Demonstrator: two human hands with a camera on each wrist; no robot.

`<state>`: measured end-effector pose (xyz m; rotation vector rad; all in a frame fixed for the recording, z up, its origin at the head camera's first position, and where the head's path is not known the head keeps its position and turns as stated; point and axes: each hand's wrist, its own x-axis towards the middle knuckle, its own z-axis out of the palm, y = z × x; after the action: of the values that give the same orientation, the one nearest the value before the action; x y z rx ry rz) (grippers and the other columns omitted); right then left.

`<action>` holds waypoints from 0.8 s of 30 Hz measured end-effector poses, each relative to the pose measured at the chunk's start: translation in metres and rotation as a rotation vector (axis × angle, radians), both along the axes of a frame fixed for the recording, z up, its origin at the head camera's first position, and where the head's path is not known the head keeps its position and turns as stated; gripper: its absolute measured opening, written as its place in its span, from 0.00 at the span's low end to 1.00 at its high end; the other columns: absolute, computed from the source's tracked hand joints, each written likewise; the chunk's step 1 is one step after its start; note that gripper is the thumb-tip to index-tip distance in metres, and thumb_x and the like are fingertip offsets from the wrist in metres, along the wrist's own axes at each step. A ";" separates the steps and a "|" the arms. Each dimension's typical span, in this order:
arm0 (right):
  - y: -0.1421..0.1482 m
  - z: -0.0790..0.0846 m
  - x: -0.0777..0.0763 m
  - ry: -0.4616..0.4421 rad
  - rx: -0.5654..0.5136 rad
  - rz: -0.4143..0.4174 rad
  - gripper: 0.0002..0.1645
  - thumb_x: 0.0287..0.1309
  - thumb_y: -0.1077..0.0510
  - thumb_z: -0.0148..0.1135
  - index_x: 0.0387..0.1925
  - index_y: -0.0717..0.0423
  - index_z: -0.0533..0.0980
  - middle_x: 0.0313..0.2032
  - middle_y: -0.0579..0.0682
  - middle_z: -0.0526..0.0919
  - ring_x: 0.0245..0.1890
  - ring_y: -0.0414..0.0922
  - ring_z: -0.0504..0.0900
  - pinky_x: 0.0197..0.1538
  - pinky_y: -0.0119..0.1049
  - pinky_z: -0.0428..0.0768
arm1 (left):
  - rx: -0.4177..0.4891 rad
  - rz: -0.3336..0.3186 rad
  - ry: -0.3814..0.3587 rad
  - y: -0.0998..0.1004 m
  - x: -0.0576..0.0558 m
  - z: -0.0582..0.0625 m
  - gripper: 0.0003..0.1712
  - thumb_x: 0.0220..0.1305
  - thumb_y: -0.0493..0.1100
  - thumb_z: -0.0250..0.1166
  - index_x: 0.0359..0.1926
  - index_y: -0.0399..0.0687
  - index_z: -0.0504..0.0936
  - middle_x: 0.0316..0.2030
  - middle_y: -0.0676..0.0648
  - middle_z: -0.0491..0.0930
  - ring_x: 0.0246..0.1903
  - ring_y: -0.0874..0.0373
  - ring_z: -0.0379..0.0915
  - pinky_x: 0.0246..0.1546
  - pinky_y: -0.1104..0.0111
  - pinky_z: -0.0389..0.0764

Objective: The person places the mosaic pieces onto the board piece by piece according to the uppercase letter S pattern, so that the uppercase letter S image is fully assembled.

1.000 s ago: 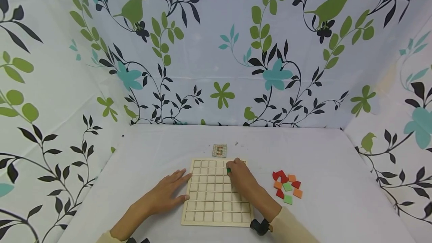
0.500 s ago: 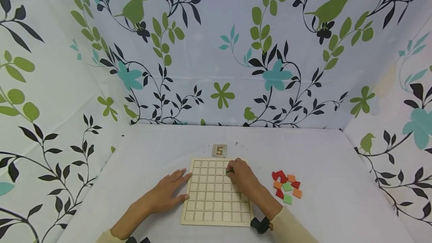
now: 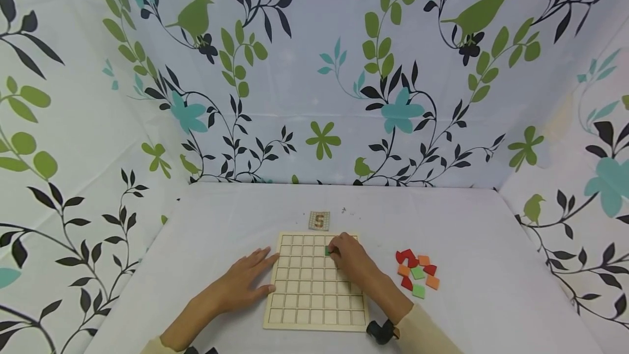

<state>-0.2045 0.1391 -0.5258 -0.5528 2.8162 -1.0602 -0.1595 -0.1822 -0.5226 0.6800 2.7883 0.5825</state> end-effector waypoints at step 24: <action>0.131 0.029 0.064 0.133 0.080 -0.313 0.15 0.68 0.62 0.70 0.54 0.59 0.83 0.52 0.56 0.83 0.51 0.55 0.84 0.55 0.56 0.86 | -0.001 -0.005 0.011 0.000 0.002 -0.002 0.43 0.75 0.65 0.61 0.82 0.54 0.62 0.82 0.40 0.56 0.81 0.38 0.50 0.77 0.36 0.55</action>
<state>-0.1400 0.2699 -0.4964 -0.1829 3.1199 -0.9816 -0.1578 -0.1824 -0.5244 0.6919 2.7956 0.5787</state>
